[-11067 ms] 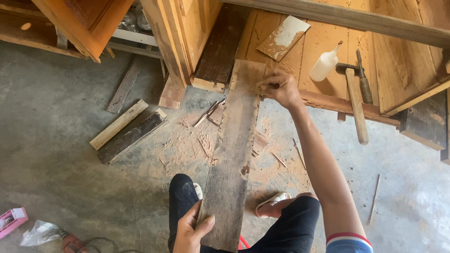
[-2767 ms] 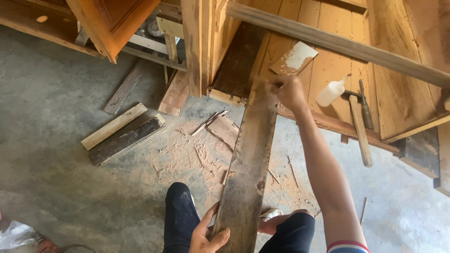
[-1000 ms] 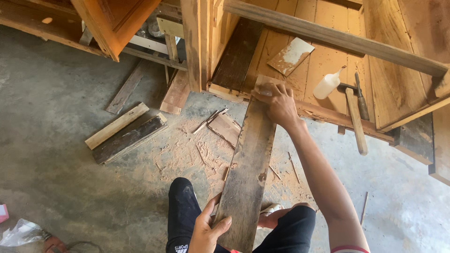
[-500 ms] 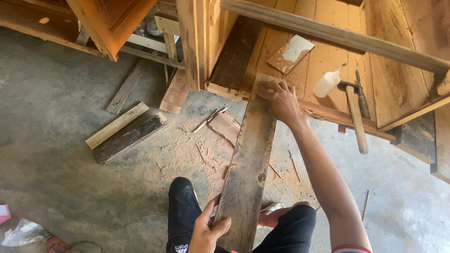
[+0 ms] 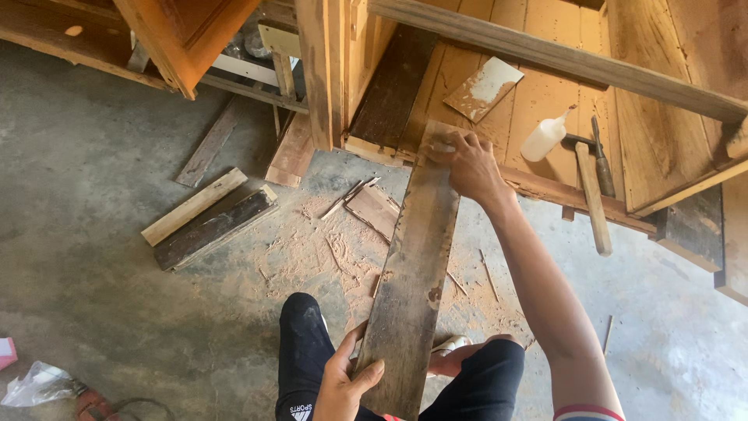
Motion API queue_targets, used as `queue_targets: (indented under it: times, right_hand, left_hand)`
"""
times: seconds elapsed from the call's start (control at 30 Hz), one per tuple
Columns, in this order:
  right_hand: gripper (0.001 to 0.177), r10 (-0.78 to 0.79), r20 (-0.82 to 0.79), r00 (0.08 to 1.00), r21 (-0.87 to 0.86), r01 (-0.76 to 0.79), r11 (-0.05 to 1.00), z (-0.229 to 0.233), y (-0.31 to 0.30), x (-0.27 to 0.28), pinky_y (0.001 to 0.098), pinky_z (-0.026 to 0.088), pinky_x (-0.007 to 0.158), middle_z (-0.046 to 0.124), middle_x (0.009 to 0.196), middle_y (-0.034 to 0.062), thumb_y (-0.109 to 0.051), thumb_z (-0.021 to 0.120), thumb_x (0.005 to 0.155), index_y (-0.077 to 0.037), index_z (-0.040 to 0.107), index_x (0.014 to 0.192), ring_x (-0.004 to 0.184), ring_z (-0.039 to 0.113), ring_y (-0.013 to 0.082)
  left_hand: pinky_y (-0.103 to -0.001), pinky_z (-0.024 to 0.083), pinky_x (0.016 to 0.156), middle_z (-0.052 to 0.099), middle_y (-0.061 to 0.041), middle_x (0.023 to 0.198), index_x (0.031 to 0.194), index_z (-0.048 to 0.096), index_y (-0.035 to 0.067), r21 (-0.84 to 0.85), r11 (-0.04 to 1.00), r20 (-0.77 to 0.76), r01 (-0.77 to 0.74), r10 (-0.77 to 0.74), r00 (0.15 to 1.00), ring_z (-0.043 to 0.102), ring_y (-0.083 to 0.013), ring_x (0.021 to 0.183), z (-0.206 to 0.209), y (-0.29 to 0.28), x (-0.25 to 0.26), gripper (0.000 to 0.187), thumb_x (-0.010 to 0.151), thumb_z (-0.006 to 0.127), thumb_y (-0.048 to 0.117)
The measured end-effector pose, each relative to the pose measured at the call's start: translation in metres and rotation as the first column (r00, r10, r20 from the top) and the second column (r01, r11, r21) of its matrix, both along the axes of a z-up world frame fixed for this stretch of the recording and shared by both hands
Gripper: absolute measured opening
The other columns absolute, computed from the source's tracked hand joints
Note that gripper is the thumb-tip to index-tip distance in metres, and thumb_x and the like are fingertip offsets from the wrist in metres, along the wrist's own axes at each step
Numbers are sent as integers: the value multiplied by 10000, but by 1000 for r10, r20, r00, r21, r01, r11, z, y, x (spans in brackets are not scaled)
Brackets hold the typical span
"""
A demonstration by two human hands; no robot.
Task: The person cleans debris from a wooden plank, applies glue from a bottle to its edge, and then fits the plank into the base of a large wooden cabinet.
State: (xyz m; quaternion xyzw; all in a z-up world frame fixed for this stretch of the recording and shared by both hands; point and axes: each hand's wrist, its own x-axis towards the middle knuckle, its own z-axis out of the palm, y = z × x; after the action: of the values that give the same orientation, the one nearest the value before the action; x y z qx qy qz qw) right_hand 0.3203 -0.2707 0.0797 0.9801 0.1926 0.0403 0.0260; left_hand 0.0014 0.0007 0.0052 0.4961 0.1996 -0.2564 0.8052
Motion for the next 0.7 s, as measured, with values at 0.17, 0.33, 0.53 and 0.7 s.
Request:
queue_targets:
  times: [0.17,0.33,0.53,0.7]
  right_hand:
    - [281,-202,-42,978,720,170,673,26,2,-10,326,505,385,764,1154,58,-191,571,1013,-204,773,1209,782,759,157]
    - [597,-745,170,645,970,22,241,-3,-48,-13,218,465,650,626,1099,73,217,437,760,-90,653,1224,832,548,118]
    - [1125,-755,-346,557,891,448,-78,13,-89,0,435,636,946,215,1540,244,-11,888,746,-138,138,1576,1313,528,382]
    - [818,-761,-319,565,834,548,58,11,-95,24,300,509,570,577,1086,86,-246,892,746,-150,294,1297,809,613,149]
  left_hand:
    - [-269,546,775,757,-97,1055,1476,577,85,-18,1000,172,-21,24,985,641,-127,838,-10,-1,-3,639,856,732,80]
    - [-268,555,900,766,-74,1239,1460,591,82,21,1000,188,-19,15,982,690,-127,1044,-3,0,-1,630,845,724,54]
    - [-335,575,992,761,-105,1300,1500,536,103,32,999,128,6,-10,992,741,-211,1116,5,1,1,658,868,717,94]
    - [-348,580,991,804,-171,1197,1498,532,85,-17,1000,119,-14,16,993,770,-256,1063,1,-2,1,670,857,724,111]
